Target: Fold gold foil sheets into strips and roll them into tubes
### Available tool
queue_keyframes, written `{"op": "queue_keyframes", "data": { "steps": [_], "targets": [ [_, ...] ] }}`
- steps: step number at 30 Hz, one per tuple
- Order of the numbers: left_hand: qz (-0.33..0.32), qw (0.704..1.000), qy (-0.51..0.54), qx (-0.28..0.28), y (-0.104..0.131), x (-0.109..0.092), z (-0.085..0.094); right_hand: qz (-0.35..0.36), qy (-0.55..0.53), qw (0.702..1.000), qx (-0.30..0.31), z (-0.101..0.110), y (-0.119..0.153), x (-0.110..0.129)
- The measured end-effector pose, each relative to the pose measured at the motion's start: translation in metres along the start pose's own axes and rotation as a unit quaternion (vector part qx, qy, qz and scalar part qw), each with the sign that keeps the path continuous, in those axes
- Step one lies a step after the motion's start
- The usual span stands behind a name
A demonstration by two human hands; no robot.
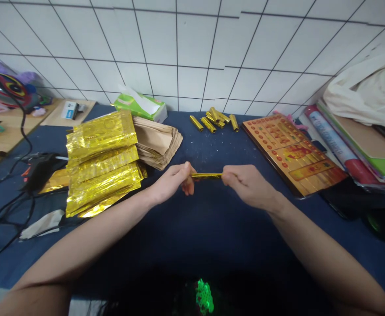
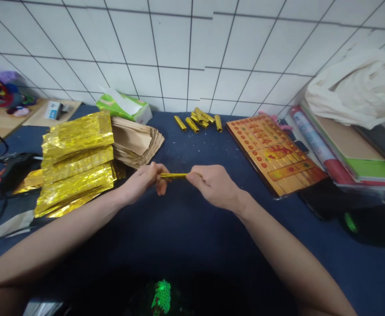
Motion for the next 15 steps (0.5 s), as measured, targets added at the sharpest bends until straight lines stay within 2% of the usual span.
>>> {"op": "queue_keyframes", "data": {
  "steps": [2,4,7,9,11,13,15],
  "targets": [
    [0.08,0.993,0.072,0.044,0.0,0.002,-0.004,0.067,0.086,0.994,-0.02,-0.014,-0.002,0.005],
    [0.131,0.984,0.111,0.053,0.0,0.003,-0.005,0.116,0.163,0.979,-0.045,-0.024,-0.003,0.006],
    [0.132,0.986,0.094,0.037,-0.001,0.003,0.0,0.119,0.194,0.972,-0.05,-0.028,-0.004,0.001],
    [0.091,0.995,-0.008,0.032,-0.001,0.002,0.002,0.082,0.145,0.986,-0.03,-0.025,-0.005,-0.002],
    [0.016,0.982,-0.187,0.012,-0.002,0.0,0.003,0.018,0.067,0.998,0.013,-0.023,-0.008,-0.004],
    [-0.064,0.927,-0.368,0.011,0.0,-0.001,0.0,-0.045,0.006,0.996,0.08,-0.024,-0.01,-0.003],
    [-0.128,0.867,-0.48,0.036,0.002,-0.001,-0.006,-0.075,-0.019,0.986,0.149,-0.029,-0.011,0.0]
  ]
}}
Point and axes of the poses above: each hand's wrist, its own y-axis away from the middle knuckle, its own z-axis out of the back of the hand, x = y × z, the point moved 2 cm from there along -y, towards the middle knuckle, and after that the axes turned 10 degrees about -z, right-handed, at the moved point
